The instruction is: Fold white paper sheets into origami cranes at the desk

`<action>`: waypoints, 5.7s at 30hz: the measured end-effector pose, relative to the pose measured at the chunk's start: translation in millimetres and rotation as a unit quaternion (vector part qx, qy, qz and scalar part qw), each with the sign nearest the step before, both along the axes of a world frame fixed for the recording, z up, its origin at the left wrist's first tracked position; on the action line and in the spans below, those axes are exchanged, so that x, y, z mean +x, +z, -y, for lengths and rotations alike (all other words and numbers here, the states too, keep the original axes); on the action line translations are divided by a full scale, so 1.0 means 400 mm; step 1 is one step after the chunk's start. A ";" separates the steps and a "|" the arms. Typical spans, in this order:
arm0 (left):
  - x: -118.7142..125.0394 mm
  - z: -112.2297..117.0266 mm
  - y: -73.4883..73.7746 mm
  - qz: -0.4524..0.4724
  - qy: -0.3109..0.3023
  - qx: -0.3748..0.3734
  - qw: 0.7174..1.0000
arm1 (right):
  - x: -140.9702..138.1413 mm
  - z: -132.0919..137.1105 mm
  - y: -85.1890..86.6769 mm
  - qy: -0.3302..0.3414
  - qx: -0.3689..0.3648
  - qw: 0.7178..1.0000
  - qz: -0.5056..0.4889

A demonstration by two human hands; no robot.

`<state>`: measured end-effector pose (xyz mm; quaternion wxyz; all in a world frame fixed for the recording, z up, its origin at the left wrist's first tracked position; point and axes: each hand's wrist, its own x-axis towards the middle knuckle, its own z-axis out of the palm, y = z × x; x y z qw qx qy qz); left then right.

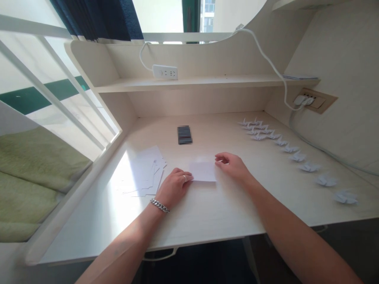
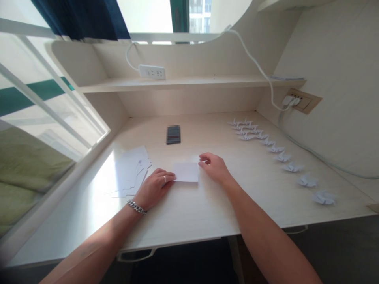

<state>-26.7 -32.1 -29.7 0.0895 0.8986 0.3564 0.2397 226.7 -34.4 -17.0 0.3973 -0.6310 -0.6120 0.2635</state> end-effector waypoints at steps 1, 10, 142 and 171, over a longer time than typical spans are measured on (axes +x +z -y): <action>0.000 0.002 0.003 -0.002 0.001 -0.002 1.000 | -0.003 0.018 0.003 0.026 0.010 1.000 0.013; 0.014 0.025 0.037 -0.047 -0.001 -0.032 0.998 | -0.044 0.106 -0.059 0.139 0.090 0.978 0.129; 0.112 0.006 0.069 -0.055 0.395 -0.250 0.883 | -0.049 -0.052 0.044 -0.003 -0.209 0.964 0.162; 0.113 0.017 0.064 -0.073 0.385 -0.204 0.897 | -0.065 -0.045 0.040 -0.011 -0.196 0.952 0.235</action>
